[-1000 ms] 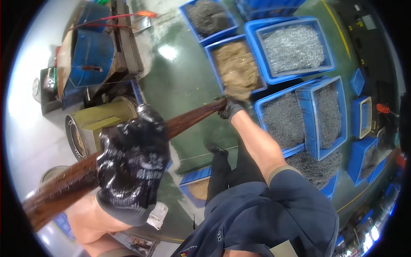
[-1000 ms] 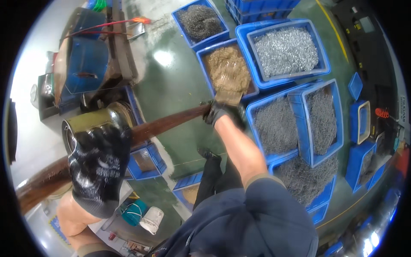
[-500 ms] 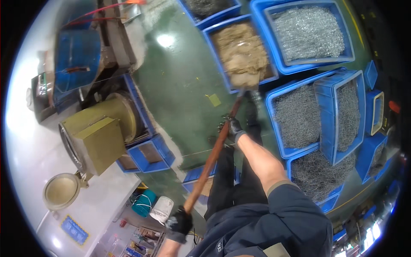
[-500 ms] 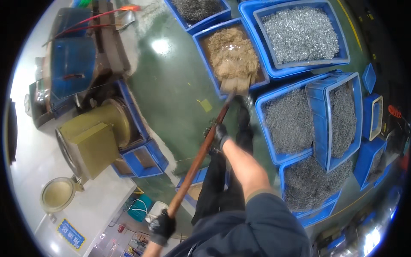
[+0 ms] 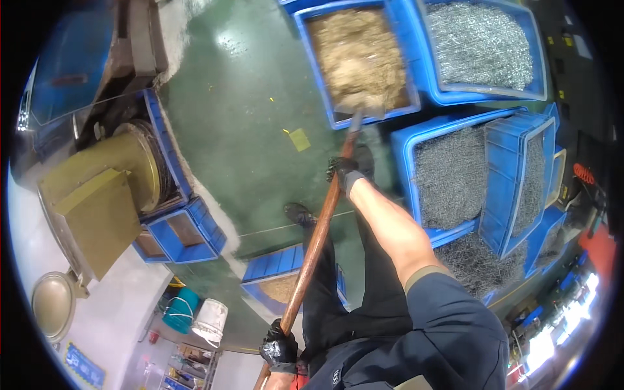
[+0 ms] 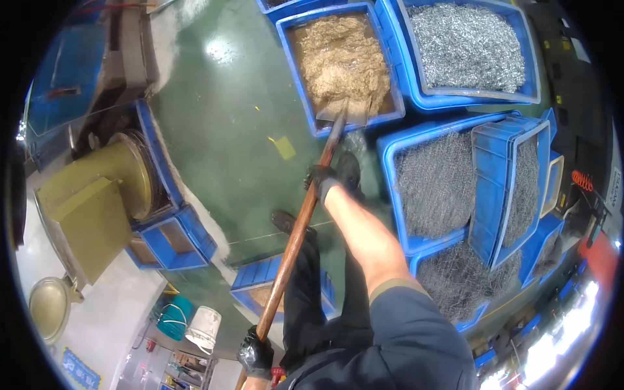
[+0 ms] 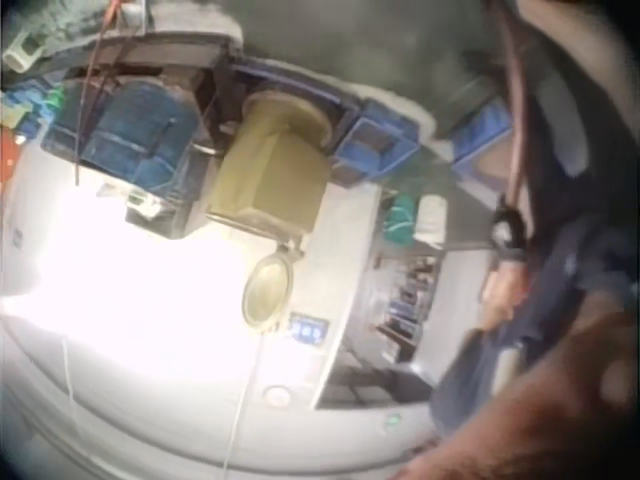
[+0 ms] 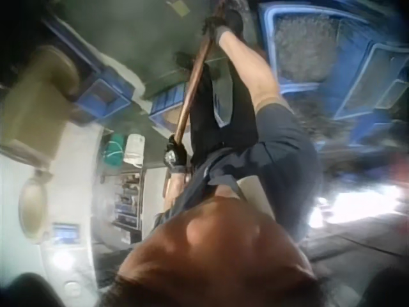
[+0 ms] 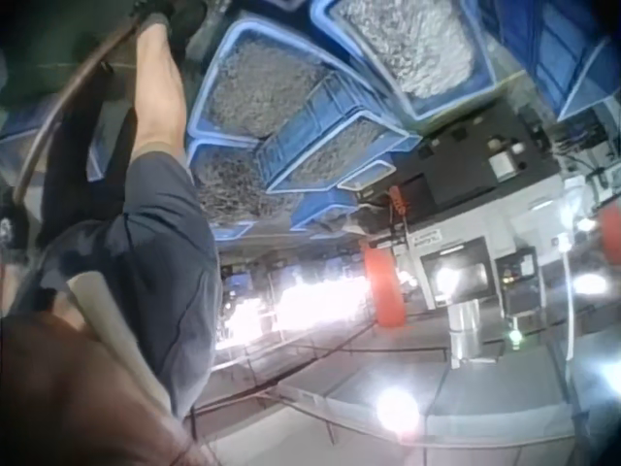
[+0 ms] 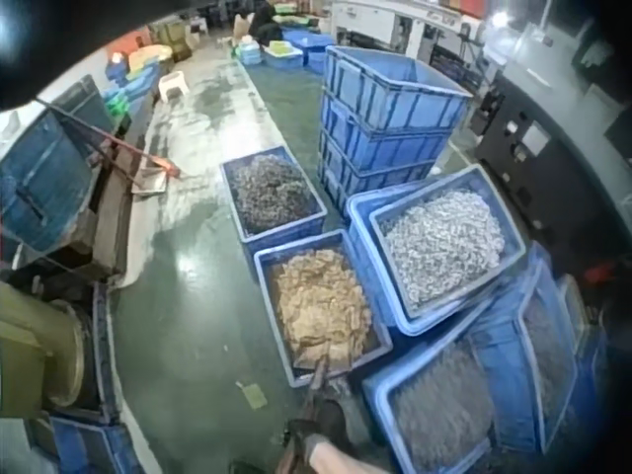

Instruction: The recorder shovels material from blue bins into a machine, pours a slurry-like substance from a bin into a bucket, and manually sieves material in a container.

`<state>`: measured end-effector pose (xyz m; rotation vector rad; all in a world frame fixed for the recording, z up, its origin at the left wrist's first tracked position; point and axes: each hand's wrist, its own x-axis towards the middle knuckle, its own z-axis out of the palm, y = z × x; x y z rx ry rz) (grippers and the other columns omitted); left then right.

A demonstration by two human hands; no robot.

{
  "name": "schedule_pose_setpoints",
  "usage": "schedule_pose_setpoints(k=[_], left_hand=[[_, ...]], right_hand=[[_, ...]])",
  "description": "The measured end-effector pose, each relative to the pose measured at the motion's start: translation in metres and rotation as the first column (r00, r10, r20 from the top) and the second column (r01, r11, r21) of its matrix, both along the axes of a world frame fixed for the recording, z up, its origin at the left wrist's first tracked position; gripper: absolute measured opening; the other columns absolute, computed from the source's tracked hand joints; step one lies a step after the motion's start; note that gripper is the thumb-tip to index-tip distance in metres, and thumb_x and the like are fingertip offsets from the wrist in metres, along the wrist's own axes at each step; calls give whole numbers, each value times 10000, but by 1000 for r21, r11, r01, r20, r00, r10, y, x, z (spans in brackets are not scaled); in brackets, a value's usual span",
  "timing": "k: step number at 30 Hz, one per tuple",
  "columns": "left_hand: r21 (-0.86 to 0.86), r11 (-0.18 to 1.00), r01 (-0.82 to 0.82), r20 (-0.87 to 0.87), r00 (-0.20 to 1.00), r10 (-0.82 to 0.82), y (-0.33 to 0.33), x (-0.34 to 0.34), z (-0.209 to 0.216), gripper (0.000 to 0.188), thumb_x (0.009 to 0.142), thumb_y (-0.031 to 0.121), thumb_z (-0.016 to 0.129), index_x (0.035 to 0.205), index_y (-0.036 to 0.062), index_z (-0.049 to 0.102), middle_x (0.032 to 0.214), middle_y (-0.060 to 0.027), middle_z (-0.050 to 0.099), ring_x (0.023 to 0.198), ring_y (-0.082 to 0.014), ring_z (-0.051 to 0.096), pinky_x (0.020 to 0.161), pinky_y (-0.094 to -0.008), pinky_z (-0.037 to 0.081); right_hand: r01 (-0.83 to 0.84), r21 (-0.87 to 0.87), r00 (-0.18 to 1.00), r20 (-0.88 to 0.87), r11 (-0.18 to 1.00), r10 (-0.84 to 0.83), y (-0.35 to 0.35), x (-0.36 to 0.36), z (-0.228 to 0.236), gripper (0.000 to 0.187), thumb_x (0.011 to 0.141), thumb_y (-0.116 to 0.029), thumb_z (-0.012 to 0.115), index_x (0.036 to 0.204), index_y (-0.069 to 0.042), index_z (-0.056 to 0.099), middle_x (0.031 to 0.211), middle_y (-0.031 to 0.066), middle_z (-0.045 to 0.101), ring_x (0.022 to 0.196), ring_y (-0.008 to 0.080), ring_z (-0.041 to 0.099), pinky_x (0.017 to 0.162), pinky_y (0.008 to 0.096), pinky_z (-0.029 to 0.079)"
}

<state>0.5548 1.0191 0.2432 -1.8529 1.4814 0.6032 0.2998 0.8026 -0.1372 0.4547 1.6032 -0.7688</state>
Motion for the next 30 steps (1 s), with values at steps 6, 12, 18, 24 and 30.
schedule_pose_setpoints(k=[6, 12, 18, 24, 30], left_hand=[[63, 996, -66, 37, 997, 64, 27, -10, 15, 456, 729, 177, 684, 1165, 157, 553, 825, -98, 617, 711, -350, 626, 597, -499, 481], [-83, 993, -88, -69, 994, 82, 25, -19, 4, 458, 738, 145, 653, 1183, 146, 544, 762, -116, 610, 650, -354, 610, 592, -504, 473], [-131, 987, -90, -74, 994, 81, 1, -26, -7, 417, 741, 144, 669, 1147, 143, 572, 769, -91, 600, 681, -330, 612, 584, -487, 467], [-213, 965, 150, 106, 986, -130, 68, 12, 4, 332, 820, 253, 601, 1146, 198, 633, 712, -79, 603, 582, -254, 578, 535, -381, 493], [-80, 995, -60, -34, 998, 57, 98, 42, -66, 181, 827, 153, 557, 998, 127, 608, 723, -127, 622, 682, -359, 620, 609, -485, 487]], right_hand=[[60, -114, 946, 323, 992, -20, 17, -12, 4, 274, 904, -301, 565, 728, -91, 567, 564, 69, 519, 491, 213, 529, 479, 343, 460], [88, -136, 933, 357, 987, -34, 17, -19, 10, 187, 940, -218, 504, 850, -89, 605, 604, 12, 539, 499, 172, 528, 499, 318, 461], [84, -207, 946, 324, 975, -13, 3, -27, 20, 175, 939, -207, 483, 873, -93, 598, 606, -1, 512, 532, 170, 524, 504, 318, 463], [132, -62, 909, 407, 989, -96, 43, 13, 36, 84, 811, -138, 569, 873, -104, 614, 644, 2, 510, 572, 181, 522, 536, 339, 471], [168, -100, 919, 375, 981, -119, 38, 23, 39, 101, 806, -124, 623, 901, -91, 632, 651, 21, 538, 524, 181, 522, 500, 361, 481]])
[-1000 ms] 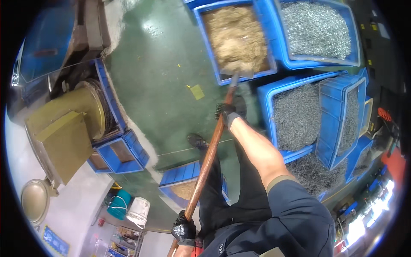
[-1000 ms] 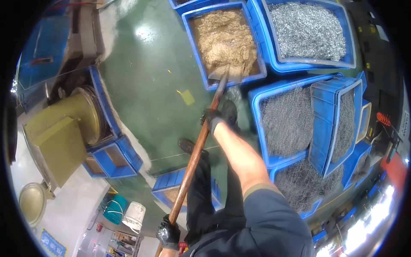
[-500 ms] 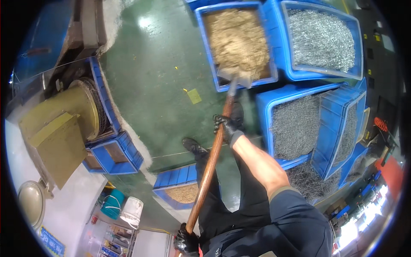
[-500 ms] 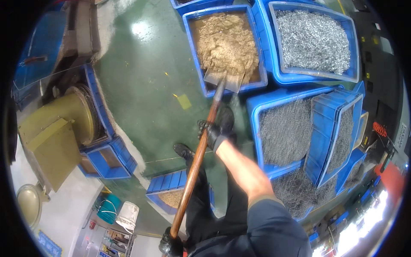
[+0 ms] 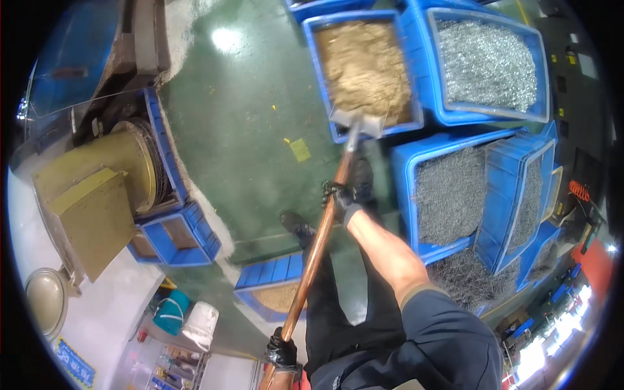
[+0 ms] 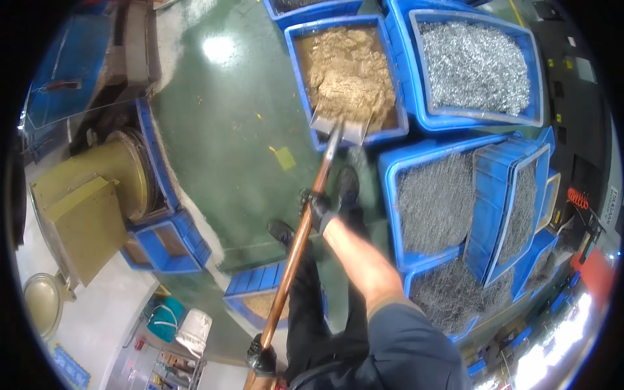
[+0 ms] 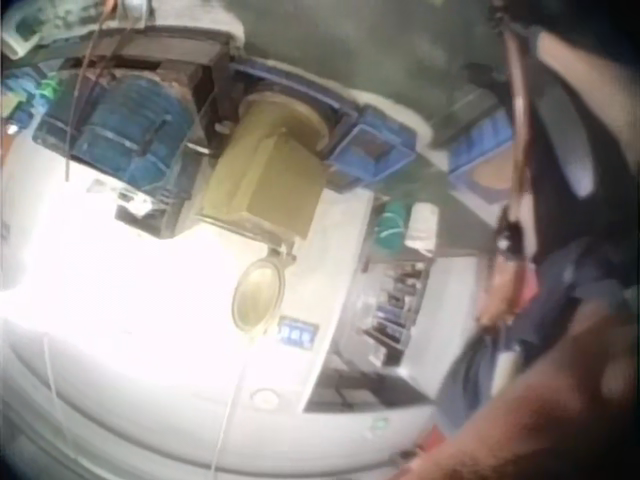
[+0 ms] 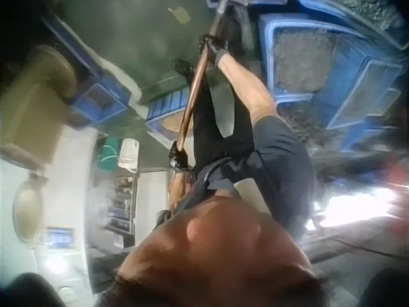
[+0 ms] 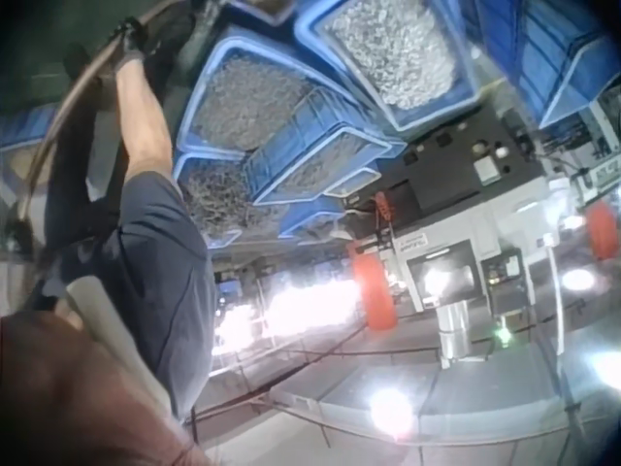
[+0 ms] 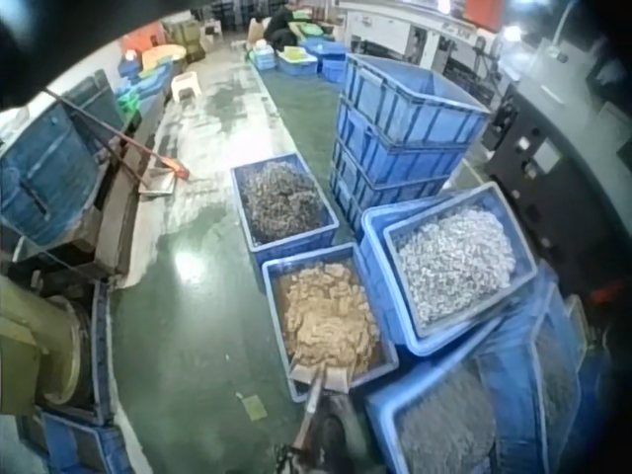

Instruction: The recorder shovels material from blue bins into a machine, pours a slurry-like substance from a bin into a bucket, and manually sieves material in a container.

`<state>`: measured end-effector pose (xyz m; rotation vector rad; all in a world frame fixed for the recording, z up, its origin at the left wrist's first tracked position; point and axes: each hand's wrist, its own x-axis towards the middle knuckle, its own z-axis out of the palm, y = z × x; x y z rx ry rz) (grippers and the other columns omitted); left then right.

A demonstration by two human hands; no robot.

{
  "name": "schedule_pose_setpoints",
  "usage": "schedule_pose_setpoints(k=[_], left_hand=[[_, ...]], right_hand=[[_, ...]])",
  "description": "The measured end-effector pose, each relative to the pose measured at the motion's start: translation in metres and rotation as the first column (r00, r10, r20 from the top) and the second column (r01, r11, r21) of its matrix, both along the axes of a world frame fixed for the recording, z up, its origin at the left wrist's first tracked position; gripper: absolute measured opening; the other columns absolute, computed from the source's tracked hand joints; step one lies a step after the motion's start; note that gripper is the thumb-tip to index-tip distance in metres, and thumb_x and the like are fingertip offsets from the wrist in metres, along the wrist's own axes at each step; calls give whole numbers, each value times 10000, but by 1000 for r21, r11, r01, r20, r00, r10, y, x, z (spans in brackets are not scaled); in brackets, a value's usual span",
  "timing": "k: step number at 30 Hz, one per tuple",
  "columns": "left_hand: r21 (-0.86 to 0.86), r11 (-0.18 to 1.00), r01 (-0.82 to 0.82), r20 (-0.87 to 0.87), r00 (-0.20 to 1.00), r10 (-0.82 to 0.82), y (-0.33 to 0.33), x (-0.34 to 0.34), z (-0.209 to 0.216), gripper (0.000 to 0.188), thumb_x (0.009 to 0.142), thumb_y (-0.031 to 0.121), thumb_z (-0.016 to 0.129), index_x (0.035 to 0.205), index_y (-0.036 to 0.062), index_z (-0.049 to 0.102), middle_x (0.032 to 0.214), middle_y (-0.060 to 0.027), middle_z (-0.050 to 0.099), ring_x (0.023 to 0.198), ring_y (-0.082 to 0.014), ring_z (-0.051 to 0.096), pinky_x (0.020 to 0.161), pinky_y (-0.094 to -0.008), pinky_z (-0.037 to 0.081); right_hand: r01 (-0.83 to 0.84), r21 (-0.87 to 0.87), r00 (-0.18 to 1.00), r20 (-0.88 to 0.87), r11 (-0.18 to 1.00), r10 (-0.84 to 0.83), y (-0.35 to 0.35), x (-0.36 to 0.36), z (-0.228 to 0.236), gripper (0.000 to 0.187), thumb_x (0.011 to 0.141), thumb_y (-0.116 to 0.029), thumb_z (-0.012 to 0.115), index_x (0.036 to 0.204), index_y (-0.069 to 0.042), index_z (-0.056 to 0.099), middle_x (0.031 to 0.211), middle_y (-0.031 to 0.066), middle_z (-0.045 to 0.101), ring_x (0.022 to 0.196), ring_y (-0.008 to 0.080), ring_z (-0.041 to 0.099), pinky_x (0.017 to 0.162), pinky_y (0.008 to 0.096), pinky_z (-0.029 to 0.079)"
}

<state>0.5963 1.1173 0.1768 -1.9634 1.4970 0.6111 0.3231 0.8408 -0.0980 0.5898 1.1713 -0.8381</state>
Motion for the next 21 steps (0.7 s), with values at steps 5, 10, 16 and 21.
schedule_pose_setpoints(k=[5, 10, 16, 21], left_hand=[[-167, 986, -7, -91, 996, -8, 31, 14, -44, 193, 776, 203, 625, 968, 183, 616, 693, -90, 580, 624, -335, 605, 579, -468, 493], [-55, 986, -156, -176, 974, 144, 24, 14, -59, 166, 784, 202, 624, 950, 209, 634, 703, -83, 617, 654, -316, 637, 592, -466, 506], [-107, 984, -141, -144, 982, 125, 17, 1, -66, 210, 794, 226, 644, 1003, 202, 640, 731, -67, 638, 652, -317, 642, 594, -469, 505], [-186, 982, -41, -88, 996, 25, 42, 10, -37, 212, 776, 211, 671, 986, 193, 639, 717, -45, 610, 624, -286, 626, 574, -456, 494]], right_hand=[[-15, -70, 1000, 17, 997, 16, -5, -2, -28, 45, 833, -150, 614, 838, -106, 611, 630, 13, 524, 518, 171, 516, 491, 332, 473], [-109, 21, 986, -124, 994, 111, -8, -6, -36, 75, 852, -176, 606, 828, -105, 602, 623, 10, 521, 518, 175, 517, 509, 330, 475], [-149, -10, 967, -211, 989, 144, -21, -20, -28, 77, 821, -161, 632, 863, -100, 613, 620, 28, 521, 525, 185, 525, 498, 341, 484], [-63, -44, 995, -76, 997, 59, -7, -12, -2, 82, 804, -131, 634, 875, -102, 604, 614, 37, 516, 524, 199, 526, 497, 344, 484]])
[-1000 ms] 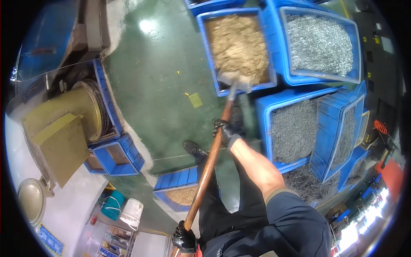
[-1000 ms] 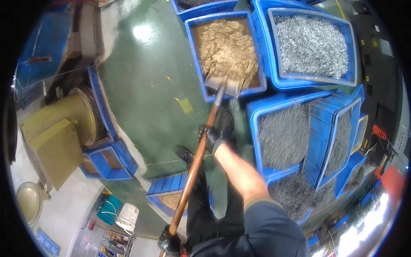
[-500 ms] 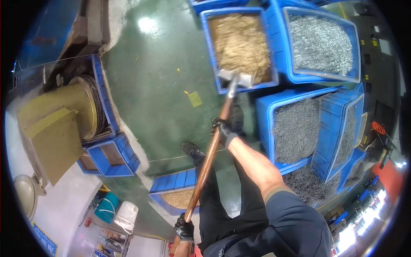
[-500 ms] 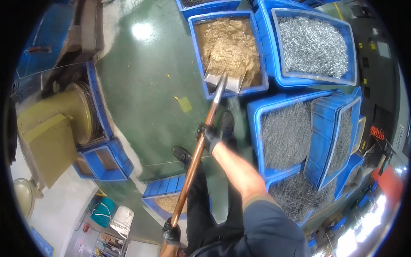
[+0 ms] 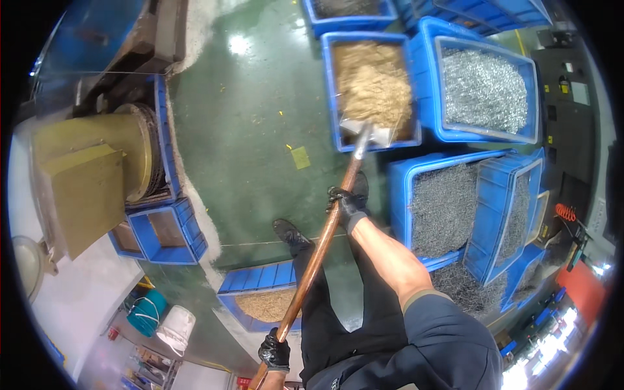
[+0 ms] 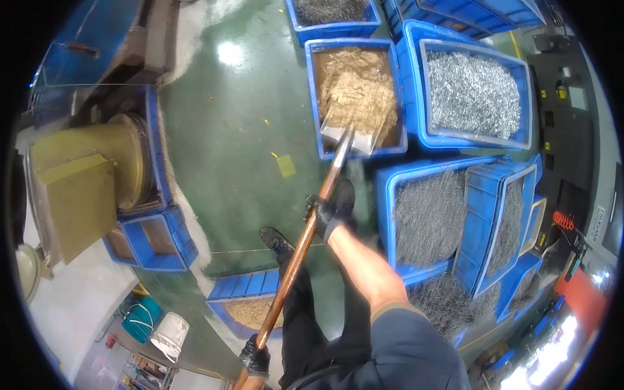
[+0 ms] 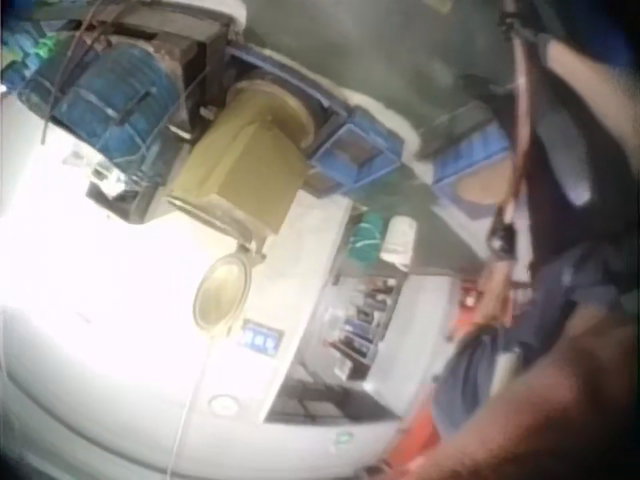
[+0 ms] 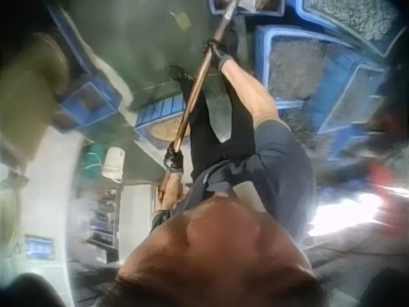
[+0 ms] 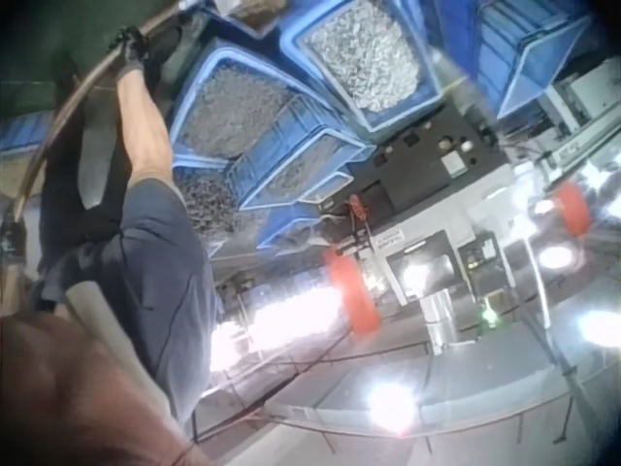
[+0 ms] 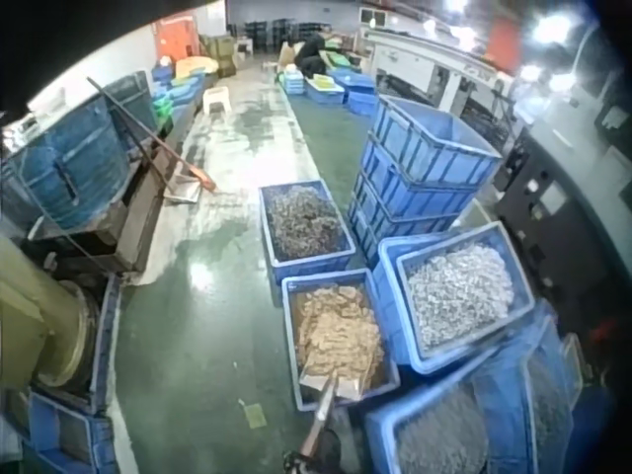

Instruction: The recorder shovels material from blue bins into a machine, pours a slurry-like substance from a bin into a bucket, and manually sieves material in a container.

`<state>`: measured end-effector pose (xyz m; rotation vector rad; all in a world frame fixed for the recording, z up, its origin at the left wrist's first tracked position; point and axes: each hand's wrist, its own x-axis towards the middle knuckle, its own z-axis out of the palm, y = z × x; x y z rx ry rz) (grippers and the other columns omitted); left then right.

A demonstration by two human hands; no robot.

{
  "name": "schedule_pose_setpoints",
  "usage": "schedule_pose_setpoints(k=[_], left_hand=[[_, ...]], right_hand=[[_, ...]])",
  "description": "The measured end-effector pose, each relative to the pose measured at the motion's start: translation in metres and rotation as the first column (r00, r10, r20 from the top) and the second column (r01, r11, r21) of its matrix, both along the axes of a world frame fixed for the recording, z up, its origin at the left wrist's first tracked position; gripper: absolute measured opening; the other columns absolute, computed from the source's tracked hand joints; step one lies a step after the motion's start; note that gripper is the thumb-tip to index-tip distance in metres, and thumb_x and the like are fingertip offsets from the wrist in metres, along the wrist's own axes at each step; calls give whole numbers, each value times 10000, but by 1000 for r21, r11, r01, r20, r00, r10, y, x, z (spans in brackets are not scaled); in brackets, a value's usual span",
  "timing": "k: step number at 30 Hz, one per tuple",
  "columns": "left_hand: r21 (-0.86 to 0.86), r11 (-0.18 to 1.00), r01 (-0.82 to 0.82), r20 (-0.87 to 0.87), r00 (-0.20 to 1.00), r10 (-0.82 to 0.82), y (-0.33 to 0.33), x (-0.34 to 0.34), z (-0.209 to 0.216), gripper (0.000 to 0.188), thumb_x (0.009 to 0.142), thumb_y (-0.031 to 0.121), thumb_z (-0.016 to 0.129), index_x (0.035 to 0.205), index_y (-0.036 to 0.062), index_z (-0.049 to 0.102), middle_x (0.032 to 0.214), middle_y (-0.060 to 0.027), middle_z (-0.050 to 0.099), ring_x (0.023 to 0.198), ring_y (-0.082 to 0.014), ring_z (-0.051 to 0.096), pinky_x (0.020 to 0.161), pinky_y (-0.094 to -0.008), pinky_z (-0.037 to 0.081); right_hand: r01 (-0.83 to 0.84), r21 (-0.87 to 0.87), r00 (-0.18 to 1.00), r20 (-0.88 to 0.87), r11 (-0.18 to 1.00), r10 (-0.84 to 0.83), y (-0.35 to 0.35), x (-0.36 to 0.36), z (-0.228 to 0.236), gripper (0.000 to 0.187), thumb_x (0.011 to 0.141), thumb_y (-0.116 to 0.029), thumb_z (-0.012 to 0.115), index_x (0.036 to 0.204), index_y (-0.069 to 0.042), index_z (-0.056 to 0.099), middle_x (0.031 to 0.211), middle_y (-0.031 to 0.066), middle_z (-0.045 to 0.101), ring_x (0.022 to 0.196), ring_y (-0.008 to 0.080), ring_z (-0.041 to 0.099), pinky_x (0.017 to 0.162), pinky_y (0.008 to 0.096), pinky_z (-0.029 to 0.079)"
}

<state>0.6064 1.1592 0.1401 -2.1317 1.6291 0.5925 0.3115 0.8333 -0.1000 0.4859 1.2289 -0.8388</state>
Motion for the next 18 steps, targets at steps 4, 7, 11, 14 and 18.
schedule_pose_setpoints(k=[4, 7, 11, 14, 18], left_hand=[[5, 1000, 6, 26, 1000, -7, -3, 7, 46, 205, 774, 220, 664, 975, 189, 637, 700, -37, 586, 611, -278, 618, 556, -453, 485], [38, 996, 76, 97, 992, -79, -5, 14, 87, 197, 779, 234, 649, 972, 192, 638, 678, -35, 569, 587, -268, 602, 542, -448, 476], [8, 995, 96, 101, 990, -96, -2, 32, 151, 199, 762, 219, 640, 957, 179, 633, 665, -40, 554, 561, -262, 575, 520, -445, 461], [-27, 995, 96, 55, 994, -94, 1, 41, 203, 287, 677, 189, 654, 961, 156, 625, 644, -45, 542, 557, -265, 559, 502, -456, 444], [-131, 990, 54, 60, 997, -46, 0, 58, 269, 219, 644, 166, 649, 861, 159, 623, 610, -40, 527, 509, -257, 554, 472, -431, 430]], right_hand=[[-21, -4, 999, -42, 1000, 21, -1, 5, 41, 126, 797, -109, 614, 917, -83, 588, 632, 30, 520, 528, 200, 534, 501, 360, 488], [-22, -65, 997, -80, 998, 17, 1, 11, 77, 126, 780, -90, 602, 905, -79, 590, 643, 33, 522, 529, 200, 536, 498, 373, 489], [-84, -113, 990, -122, 990, 70, 0, 27, 141, 115, 753, -82, 574, 867, -84, 589, 629, 28, 508, 508, 200, 523, 488, 377, 482], [-124, -105, 983, -148, 987, 108, -5, 38, 188, 97, 757, -90, 553, 847, -95, 587, 601, 26, 487, 485, 196, 502, 476, 353, 472], [-172, -108, 972, -182, 979, 151, -2, 64, 251, 51, 808, -127, 549, 823, -89, 580, 592, 33, 490, 469, 195, 490, 461, 343, 467]])
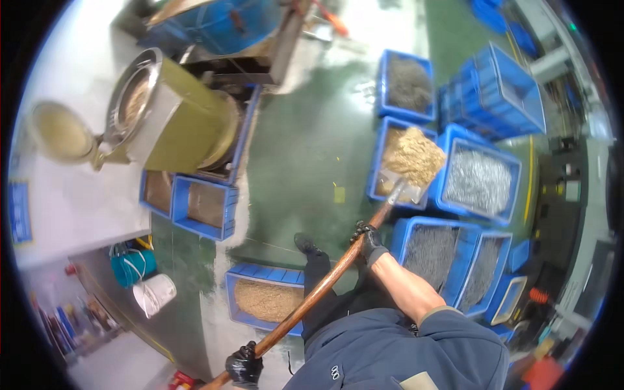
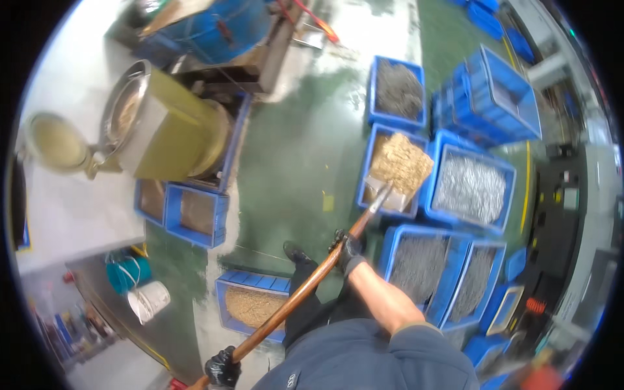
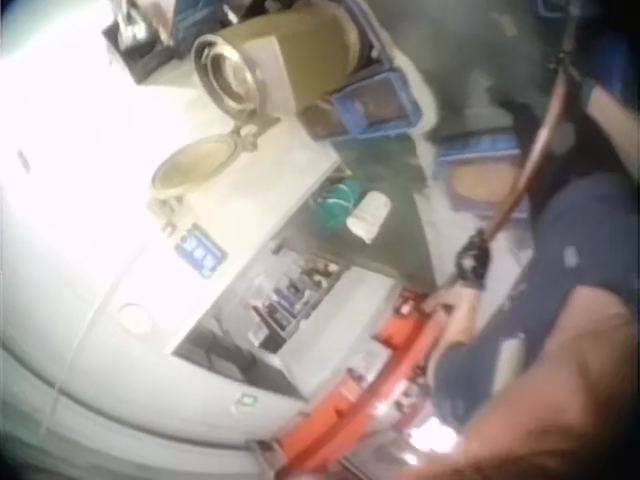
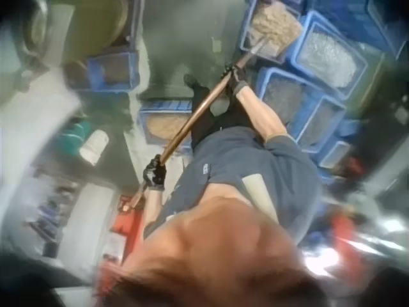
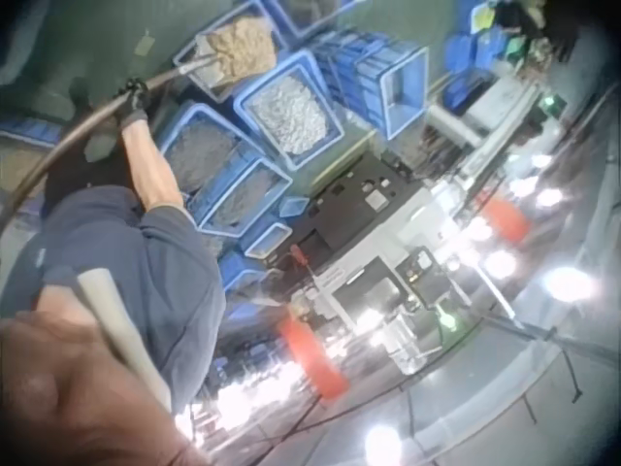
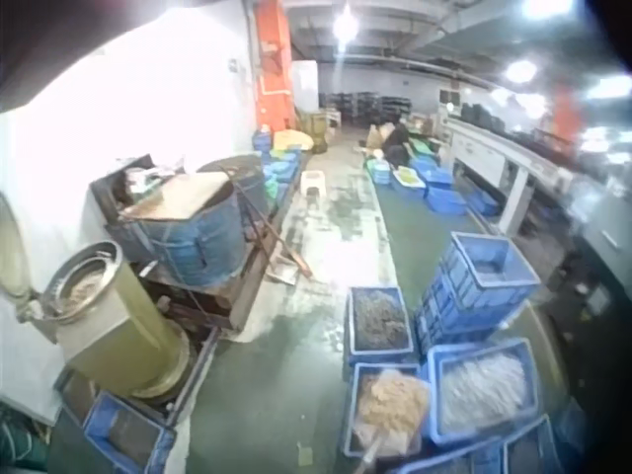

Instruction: The recorder shovels material from blue bins into a machine, pours a slurry-like substance from a bin into a bucket, and manually sieves material in a container.

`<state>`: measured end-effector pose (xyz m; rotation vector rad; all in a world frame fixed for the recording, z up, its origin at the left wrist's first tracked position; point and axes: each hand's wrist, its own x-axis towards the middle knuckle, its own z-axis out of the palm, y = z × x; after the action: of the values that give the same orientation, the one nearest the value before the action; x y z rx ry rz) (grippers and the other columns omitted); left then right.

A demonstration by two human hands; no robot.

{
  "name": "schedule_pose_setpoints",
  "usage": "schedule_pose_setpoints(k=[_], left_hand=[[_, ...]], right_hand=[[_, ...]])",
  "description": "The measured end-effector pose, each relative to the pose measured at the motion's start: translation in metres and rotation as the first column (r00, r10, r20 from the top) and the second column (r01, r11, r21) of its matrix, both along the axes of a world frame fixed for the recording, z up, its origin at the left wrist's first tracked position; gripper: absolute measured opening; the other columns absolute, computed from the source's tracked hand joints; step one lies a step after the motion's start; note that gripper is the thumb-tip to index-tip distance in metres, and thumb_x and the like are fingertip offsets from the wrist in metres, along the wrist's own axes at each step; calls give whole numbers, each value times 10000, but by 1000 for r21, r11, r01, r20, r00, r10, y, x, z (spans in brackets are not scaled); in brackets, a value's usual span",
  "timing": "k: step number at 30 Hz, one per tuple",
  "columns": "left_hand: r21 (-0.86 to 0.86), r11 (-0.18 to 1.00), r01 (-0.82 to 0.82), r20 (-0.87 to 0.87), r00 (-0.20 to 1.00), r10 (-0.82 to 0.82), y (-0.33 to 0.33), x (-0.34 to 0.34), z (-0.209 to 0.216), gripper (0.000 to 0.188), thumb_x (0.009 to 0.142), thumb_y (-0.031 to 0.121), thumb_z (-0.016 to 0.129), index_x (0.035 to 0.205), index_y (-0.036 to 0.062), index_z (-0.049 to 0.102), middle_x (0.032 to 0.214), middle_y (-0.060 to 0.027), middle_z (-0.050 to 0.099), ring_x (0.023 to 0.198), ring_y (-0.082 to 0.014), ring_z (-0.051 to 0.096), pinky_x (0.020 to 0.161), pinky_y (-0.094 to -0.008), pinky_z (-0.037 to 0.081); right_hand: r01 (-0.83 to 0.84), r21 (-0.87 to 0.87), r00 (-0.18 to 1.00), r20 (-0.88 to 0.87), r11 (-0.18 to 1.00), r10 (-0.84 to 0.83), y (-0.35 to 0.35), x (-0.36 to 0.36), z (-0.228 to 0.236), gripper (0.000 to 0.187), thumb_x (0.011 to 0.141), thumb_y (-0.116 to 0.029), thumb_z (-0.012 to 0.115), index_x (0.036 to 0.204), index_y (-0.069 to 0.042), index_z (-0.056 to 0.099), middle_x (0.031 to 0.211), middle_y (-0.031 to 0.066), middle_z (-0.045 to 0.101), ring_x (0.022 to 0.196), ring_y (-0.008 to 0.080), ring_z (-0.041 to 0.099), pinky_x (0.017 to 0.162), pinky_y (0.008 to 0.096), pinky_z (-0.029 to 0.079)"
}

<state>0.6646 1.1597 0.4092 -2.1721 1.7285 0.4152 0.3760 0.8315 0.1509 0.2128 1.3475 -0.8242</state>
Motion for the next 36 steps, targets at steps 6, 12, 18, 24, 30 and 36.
schedule_pose_setpoints(k=[6, 12, 18, 24, 30, 36], left_hand=[[-59, 995, -80, 73, 994, 84, 20, 17, 66, 143, 672, 225, 622, 811, 194, 621, 601, -22, 535, 529, -240, 562, 470, -426, 424], [-199, 942, -270, 103, 950, 294, 69, 2, 95, 132, 684, 264, 627, 808, 236, 659, 620, 2, 568, 540, -227, 577, 487, -414, 440], [-285, 764, -578, -69, 808, 585, 71, -18, 168, 143, 759, 166, 654, 901, 179, 671, 741, -77, 662, 645, -277, 640, 577, -385, 522], [-462, 595, -658, -26, 680, 733, 42, 9, 179, 105, 768, 164, 641, 868, 174, 673, 731, -69, 661, 632, -276, 634, 574, -385, 516], [-670, 384, -636, 30, 493, 869, -41, 12, 222, 122, 812, 171, 622, 910, 141, 689, 702, -66, 649, 603, -266, 624, 562, -380, 507], [-543, 341, -767, 357, 156, 921, -137, -4, 217, 229, 849, 174, 595, 1053, 111, 679, 742, -109, 660, 636, -266, 635, 575, -363, 508]], right_hand=[[-106, -90, 994, -8, 990, 105, -30, 50, 91, 57, 855, -121, 537, 821, -81, 559, 597, 44, 487, 502, 213, 501, 472, 355, 462], [-224, -212, 944, 195, 951, 266, -41, 107, 134, 137, 905, -157, 514, 781, -108, 547, 609, 40, 478, 536, 206, 493, 502, 352, 445], [-405, -390, 822, 240, 827, 516, -58, 210, 210, 129, 867, -105, 537, 740, -128, 526, 592, 14, 466, 536, 174, 481, 520, 294, 458], [-604, -451, 610, 268, 657, 745, -93, 385, 233, 113, 866, -173, 532, 754, -155, 530, 621, 20, 507, 566, 192, 512, 518, 328, 448], [-636, -650, 268, 320, 416, 909, -135, 552, 286, 112, 835, -244, 603, 795, -166, 534, 644, 8, 515, 588, 175, 510, 545, 319, 440], [-476, -632, -101, 731, 612, 675, -147, 634, 318, 80, 860, -169, 582, 799, -157, 531, 644, -21, 494, 591, 145, 492, 582, 286, 455]])
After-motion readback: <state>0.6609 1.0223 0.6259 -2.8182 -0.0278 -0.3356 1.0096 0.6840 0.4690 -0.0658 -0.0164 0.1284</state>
